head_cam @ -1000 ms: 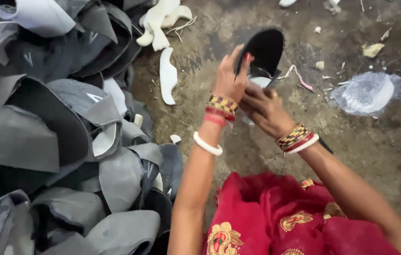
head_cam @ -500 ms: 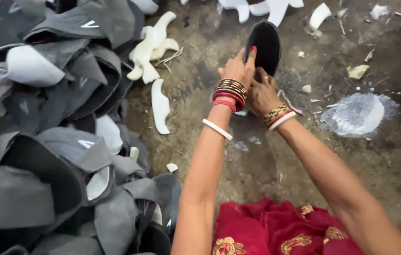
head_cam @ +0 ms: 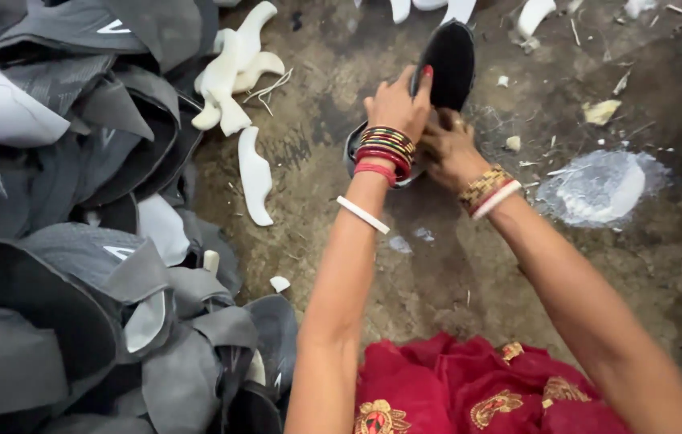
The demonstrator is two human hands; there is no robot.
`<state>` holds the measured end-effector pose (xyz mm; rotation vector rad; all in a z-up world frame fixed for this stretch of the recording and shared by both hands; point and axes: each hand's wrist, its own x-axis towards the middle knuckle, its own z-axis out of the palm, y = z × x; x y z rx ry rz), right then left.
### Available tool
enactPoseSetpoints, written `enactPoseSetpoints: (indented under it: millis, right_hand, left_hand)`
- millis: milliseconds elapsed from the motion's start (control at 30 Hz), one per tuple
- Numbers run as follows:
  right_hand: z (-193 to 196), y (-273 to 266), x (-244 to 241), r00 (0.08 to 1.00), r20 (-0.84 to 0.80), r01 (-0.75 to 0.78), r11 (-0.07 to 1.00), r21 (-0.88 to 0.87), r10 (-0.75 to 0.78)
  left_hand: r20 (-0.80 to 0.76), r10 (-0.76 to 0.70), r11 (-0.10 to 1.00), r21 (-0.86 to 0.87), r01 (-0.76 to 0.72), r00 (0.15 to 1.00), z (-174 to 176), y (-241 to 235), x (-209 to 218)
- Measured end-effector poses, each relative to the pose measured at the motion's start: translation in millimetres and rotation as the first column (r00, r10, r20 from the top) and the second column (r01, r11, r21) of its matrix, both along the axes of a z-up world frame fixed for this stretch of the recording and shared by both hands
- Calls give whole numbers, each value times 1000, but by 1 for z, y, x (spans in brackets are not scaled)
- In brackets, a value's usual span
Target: Apply adhesive or primer to the edges of various shoe uppers using a hand-held sponge block.
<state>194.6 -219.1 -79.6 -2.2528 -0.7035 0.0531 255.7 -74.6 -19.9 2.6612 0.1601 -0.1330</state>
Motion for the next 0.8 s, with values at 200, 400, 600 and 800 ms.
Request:
enactPoseSetpoints:
  millis: [200,400,600,800]
  right_hand:
    - [45,-15,-62,982,-93,-163,986,36,166]
    - [43,17,-75,968,-151,-246,887,-392,202]
    - [-47,23,-62,982,182,-56,998,-10,57]
    - [30,11,-104,996,-11,-87,992,-96,86]
  left_hand:
    - [100,37,995,-92,-28,994,14,8,-53]
    - [327,-20,974,-209,92,945,40,24,-103]
    - [257,-7,973,-222,66,966,20,33,-108]
    - [308,-8,973,-218,78,951,24,45,-115]
